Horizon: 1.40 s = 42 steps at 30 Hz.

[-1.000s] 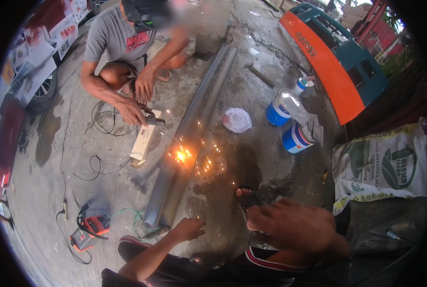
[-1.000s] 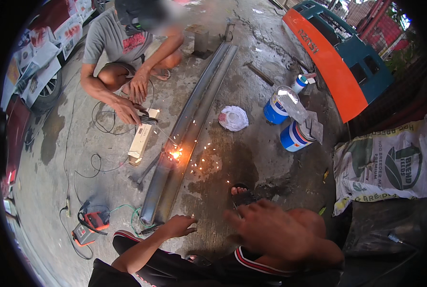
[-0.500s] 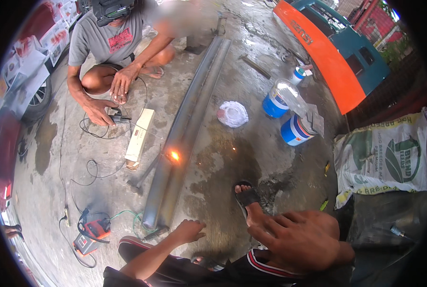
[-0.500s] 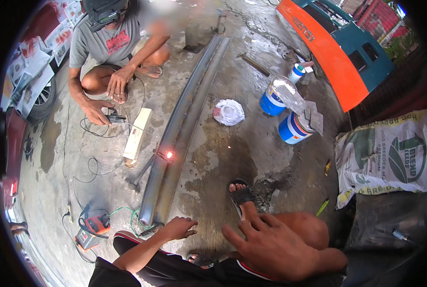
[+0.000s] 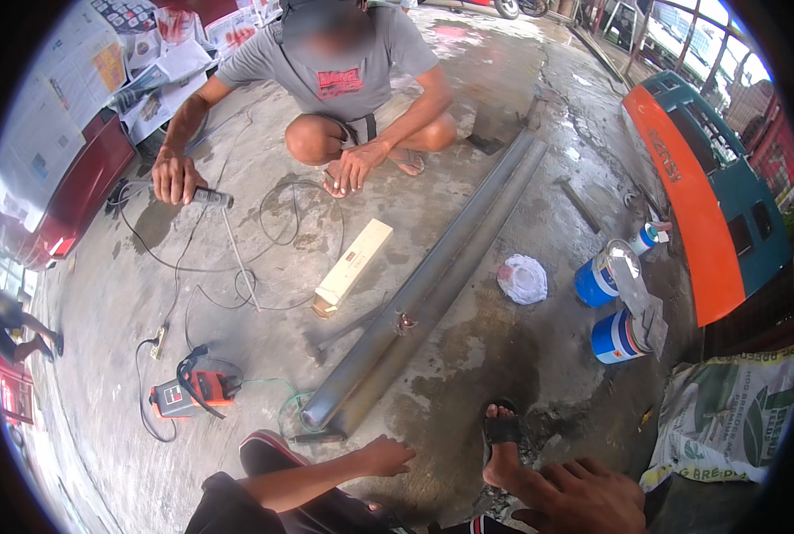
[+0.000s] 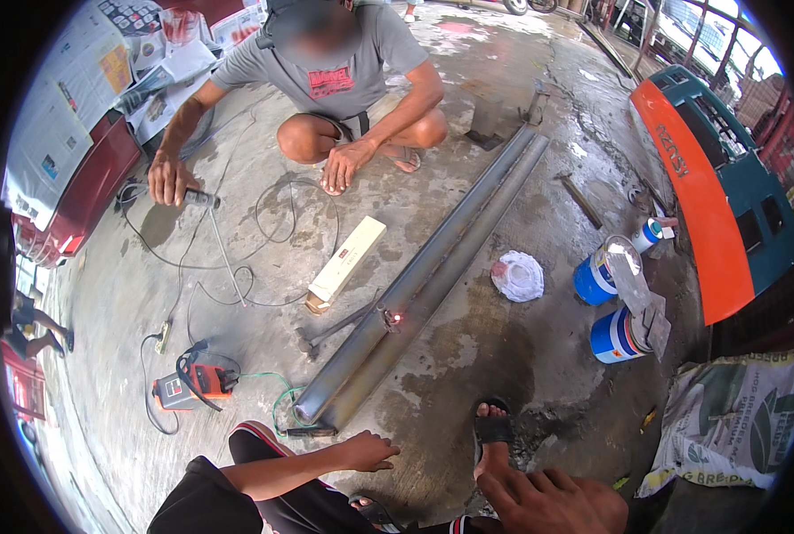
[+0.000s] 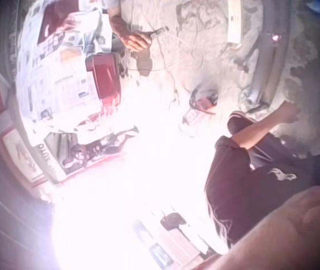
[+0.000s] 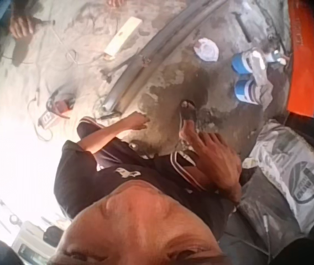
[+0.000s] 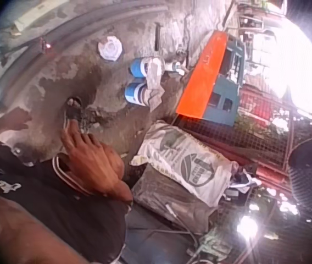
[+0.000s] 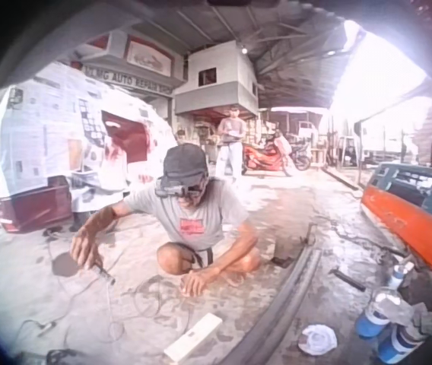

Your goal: The person sits on the floor and assists a coworker by holding metal frame pieces in place while the coworker welds them together. The person adjusts the metal pieces and occasionally uses a hammer to tap the joints.

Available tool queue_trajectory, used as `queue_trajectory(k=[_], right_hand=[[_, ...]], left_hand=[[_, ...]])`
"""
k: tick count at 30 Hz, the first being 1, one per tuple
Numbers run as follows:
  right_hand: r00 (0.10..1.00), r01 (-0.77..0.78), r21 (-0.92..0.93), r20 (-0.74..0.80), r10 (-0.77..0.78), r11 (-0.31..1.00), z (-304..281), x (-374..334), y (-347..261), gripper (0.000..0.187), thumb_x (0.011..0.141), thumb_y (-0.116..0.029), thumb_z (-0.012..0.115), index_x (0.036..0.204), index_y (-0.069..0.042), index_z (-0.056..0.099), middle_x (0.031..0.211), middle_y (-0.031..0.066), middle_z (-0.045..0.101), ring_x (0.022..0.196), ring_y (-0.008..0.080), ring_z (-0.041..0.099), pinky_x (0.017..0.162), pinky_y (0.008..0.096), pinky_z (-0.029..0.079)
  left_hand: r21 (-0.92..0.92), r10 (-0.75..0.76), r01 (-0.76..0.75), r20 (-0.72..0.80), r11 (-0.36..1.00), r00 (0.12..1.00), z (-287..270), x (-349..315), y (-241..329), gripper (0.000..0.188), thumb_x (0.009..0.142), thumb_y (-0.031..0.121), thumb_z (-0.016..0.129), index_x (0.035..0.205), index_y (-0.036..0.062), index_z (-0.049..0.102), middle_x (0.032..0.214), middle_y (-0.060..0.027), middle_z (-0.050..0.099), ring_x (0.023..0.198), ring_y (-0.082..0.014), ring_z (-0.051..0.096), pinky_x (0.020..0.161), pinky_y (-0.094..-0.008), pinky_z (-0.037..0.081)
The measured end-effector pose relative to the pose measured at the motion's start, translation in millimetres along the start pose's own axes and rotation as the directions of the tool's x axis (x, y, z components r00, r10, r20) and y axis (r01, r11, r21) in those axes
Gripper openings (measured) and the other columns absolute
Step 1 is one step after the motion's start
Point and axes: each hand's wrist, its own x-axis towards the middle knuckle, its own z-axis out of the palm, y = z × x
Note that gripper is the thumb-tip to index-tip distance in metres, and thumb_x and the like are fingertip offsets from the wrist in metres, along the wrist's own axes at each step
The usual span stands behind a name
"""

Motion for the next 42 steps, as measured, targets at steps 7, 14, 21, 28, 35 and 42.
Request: queue_trajectory(k=[7, 14, 21, 28, 35, 42], right_hand=[[1.000, -0.009, -0.012, -0.009, 0.009, 1.000, -2.4, 8.6, 4.9, 0.052, 0.093, -0.031, 0.064, 0.141, -0.013, 0.051, 0.110, 0.0148, 0.067, 0.106, 0.0352, 0.063, 0.096, 0.0440, 0.047], [0.999, 0.039, -0.091, -0.009, -0.040, 0.995, -2.2, 19.6, 6.3, 0.046, 0.095, -0.032, 0.061, 0.137, -0.016, 0.054, 0.113, 0.0142, 0.066, 0.108, 0.0355, 0.063, 0.098, 0.0449, 0.047], [0.997, 0.023, -0.075, 0.077, -0.018, 0.997, -6.2, 26.5, 4.6, 0.044, 0.096, -0.032, 0.060, 0.137, -0.016, 0.054, 0.117, 0.0147, 0.066, 0.109, 0.0349, 0.063, 0.099, 0.0460, 0.047], [0.996, 0.076, -0.068, 0.044, -0.073, 0.995, -10.6, 29.2, 1.7, 0.044, 0.097, -0.032, 0.059, 0.137, -0.015, 0.054, 0.119, 0.0154, 0.065, 0.111, 0.0344, 0.063, 0.100, 0.0461, 0.047], [0.997, 0.056, -0.081, 0.053, -0.052, 0.995, -4.2, 23.7, 4.3, 0.044, 0.098, -0.034, 0.057, 0.137, -0.015, 0.054, 0.125, 0.0144, 0.064, 0.115, 0.0327, 0.063, 0.102, 0.0451, 0.046], [0.999, 0.004, -0.082, 0.054, 0.001, 0.997, -1.7, 23.1, 6.6, 0.042, 0.099, -0.033, 0.056, 0.135, -0.013, 0.054, 0.128, 0.0131, 0.064, 0.117, 0.0320, 0.062, 0.104, 0.0434, 0.045]], left_hand=[[-0.075, -0.101, 0.109, 0.103, 0.991, 0.989, -10.3, -0.6, 8.5, 0.039, 0.095, 0.038, 0.064, 0.120, 0.0090, 0.060, 0.107, -0.0168, 0.067, 0.102, -0.0379, 0.067, 0.086, -0.0540, 0.050], [-0.034, -0.075, 0.075, -0.001, 0.997, 0.997, -4.5, -5.0, 0.8, 0.043, 0.098, 0.042, 0.060, 0.125, 0.0085, 0.059, 0.101, -0.0169, 0.068, 0.094, -0.0389, 0.068, 0.079, -0.0526, 0.052], [-0.079, -0.132, 0.136, 0.057, 0.988, 0.990, -10.9, 1.1, 3.3, 0.038, 0.094, 0.038, 0.063, 0.118, 0.0085, 0.063, 0.108, -0.0170, 0.068, 0.103, -0.0368, 0.068, 0.083, -0.0526, 0.052], [-0.088, -0.118, 0.120, 0.025, 0.989, 0.993, -10.6, 3.6, 0.1, 0.037, 0.094, 0.037, 0.063, 0.116, 0.0078, 0.063, 0.107, -0.0170, 0.068, 0.102, -0.0376, 0.068, 0.082, -0.0531, 0.052], [-0.052, -0.079, 0.082, 0.058, 0.995, 0.995, -12.6, 5.8, 4.4, 0.041, 0.096, 0.040, 0.063, 0.122, 0.0081, 0.060, 0.102, -0.0167, 0.069, 0.096, -0.0385, 0.069, 0.079, -0.0525, 0.053], [-0.013, -0.068, 0.069, 0.077, 0.998, 0.995, -9.7, 10.2, 1.9, 0.044, 0.097, 0.042, 0.062, 0.125, 0.0079, 0.058, 0.101, -0.0172, 0.069, 0.093, -0.0395, 0.069, 0.078, -0.0523, 0.054]])
